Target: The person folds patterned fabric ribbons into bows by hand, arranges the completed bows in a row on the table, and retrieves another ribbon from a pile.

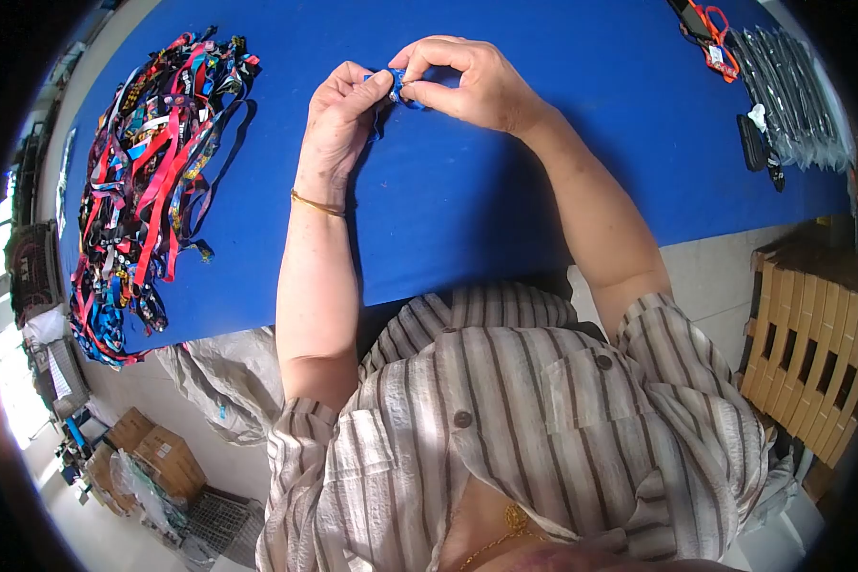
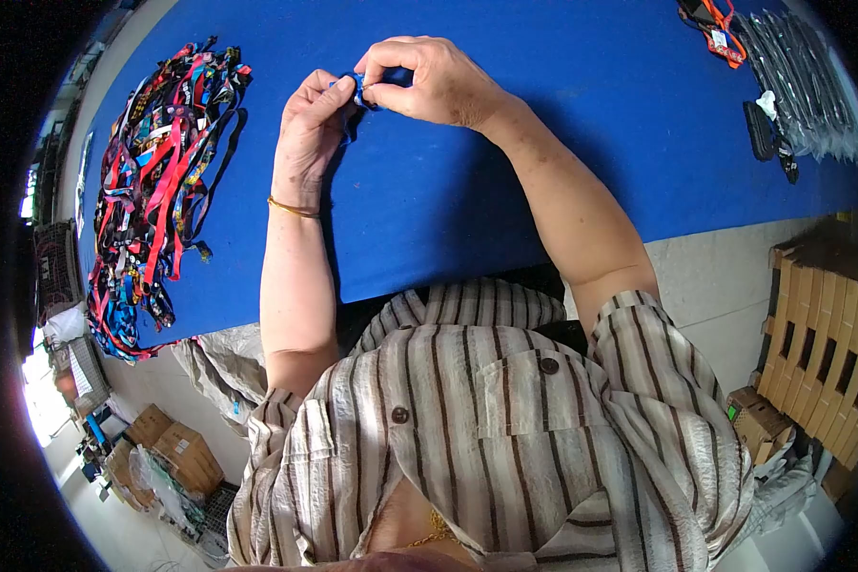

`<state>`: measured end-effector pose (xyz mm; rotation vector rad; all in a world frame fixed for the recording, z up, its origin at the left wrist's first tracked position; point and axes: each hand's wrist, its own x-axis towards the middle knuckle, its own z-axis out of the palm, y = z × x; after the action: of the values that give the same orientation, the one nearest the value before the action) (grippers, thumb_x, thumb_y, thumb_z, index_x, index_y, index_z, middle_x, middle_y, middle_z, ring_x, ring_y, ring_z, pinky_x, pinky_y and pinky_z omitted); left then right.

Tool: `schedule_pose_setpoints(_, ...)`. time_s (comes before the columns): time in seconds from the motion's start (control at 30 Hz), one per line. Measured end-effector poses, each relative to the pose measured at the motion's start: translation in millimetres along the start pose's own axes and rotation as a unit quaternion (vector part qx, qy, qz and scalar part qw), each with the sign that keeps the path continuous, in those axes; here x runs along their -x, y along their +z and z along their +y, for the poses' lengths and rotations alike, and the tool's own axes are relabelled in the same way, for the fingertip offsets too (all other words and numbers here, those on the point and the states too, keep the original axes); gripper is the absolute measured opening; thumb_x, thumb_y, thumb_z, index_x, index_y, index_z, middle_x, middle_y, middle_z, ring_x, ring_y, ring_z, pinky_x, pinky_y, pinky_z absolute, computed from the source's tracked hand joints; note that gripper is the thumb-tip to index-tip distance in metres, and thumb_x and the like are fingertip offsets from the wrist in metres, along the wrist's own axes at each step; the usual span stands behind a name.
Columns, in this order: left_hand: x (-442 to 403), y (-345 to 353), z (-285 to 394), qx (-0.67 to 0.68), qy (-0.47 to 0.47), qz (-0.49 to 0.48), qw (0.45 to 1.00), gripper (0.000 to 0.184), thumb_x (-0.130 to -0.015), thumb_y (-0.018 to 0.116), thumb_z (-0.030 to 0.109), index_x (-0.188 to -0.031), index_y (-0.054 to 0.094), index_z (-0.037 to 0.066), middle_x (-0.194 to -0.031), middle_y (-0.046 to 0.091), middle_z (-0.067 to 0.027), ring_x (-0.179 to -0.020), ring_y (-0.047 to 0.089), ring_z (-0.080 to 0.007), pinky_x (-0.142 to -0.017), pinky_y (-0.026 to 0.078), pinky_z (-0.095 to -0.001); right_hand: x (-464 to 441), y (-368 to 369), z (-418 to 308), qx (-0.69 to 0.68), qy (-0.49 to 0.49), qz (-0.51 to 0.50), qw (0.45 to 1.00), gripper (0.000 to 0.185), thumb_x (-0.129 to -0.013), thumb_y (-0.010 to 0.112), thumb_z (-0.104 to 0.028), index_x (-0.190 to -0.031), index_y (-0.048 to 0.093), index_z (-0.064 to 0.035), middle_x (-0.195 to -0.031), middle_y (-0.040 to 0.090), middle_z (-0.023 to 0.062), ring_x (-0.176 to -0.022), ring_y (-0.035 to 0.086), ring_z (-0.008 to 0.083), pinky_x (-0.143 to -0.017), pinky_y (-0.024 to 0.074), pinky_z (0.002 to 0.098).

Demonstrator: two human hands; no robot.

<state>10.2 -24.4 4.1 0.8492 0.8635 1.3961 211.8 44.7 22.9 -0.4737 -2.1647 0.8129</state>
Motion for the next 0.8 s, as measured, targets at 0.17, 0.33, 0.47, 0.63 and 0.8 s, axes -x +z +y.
schedule_pose_setpoints(0.17,-1.3,-2.9,-4.4,-0.008,0.011,-0.034,0.999,0.012,-0.096,0.072,0.004,-0.09,0.062,0.007,-0.085,0.066,-0.0012,-0.081,0.06,-0.0099,-0.079,0.048,-0.0236,0.3,-4.6,4.0,-0.006,0.0,-0.015,1.0,0.011,-0.089,0.076,-0.009,-0.095,0.069,-0.0044,-0.108,0.074,0.0085,-0.098,0.071,0.0189,-0.088,0.0559,0.0319)
schedule_pose_setpoints(0.33,-2.2,-6.7,-4.7,-0.02,0.017,-0.049,0.998,0.015,-0.095,0.072,0.001,-0.088,0.06,0.006,-0.088,0.07,-0.0046,-0.083,0.065,-0.0113,-0.081,0.051,-0.0241,0.1,-8.8,-1.8,-0.073,0.083,-0.066,0.992,0.016,-0.089,0.077,-0.009,-0.101,0.067,-0.0039,-0.101,0.071,0.0042,-0.094,0.066,0.0132,-0.089,0.0543,0.0304)
schedule_pose_setpoints(0.47,-0.3,-6.2,-2.7,-0.028,0.009,-0.066,0.997,0.016,-0.094,0.071,-0.003,-0.087,0.059,0.006,-0.09,0.072,-0.0062,-0.084,0.067,-0.0121,-0.082,0.052,-0.025,0.7,-7.3,2.2,-0.101,0.101,-0.079,0.987,0.019,-0.09,0.077,-0.009,-0.105,0.067,-0.005,-0.099,0.068,0.0019,-0.093,0.064,0.0121,-0.09,0.0528,0.0296)
schedule_pose_setpoints(0.63,-1.9,-10.2,-0.5,-0.099,-0.001,-0.078,0.992,0.018,-0.093,0.072,-0.003,-0.087,0.058,0.007,-0.089,0.07,-0.0045,-0.084,0.065,-0.0099,-0.08,0.051,-0.0233,-0.1,-9.2,8.0,-0.208,0.156,-0.107,0.96,0.023,-0.092,0.075,-0.009,-0.111,0.064,-0.0055,-0.099,0.068,0.0015,-0.093,0.062,0.0107,-0.088,0.0515,0.0269)
schedule_pose_setpoints(0.8,13.7,10.5,9.1,-0.316,0.043,0.002,0.948,0.022,-0.092,0.074,-0.001,-0.085,0.054,0.008,-0.09,0.069,-0.0028,-0.084,0.061,-0.0061,-0.077,0.049,-0.0209,0.4,-9.5,5.2,-0.287,0.221,-0.102,0.927,0.021,-0.093,0.073,-0.009,-0.111,0.062,-0.0043,-0.094,0.066,0.0018,-0.086,0.06,0.0084,-0.08,0.0498,0.0246)
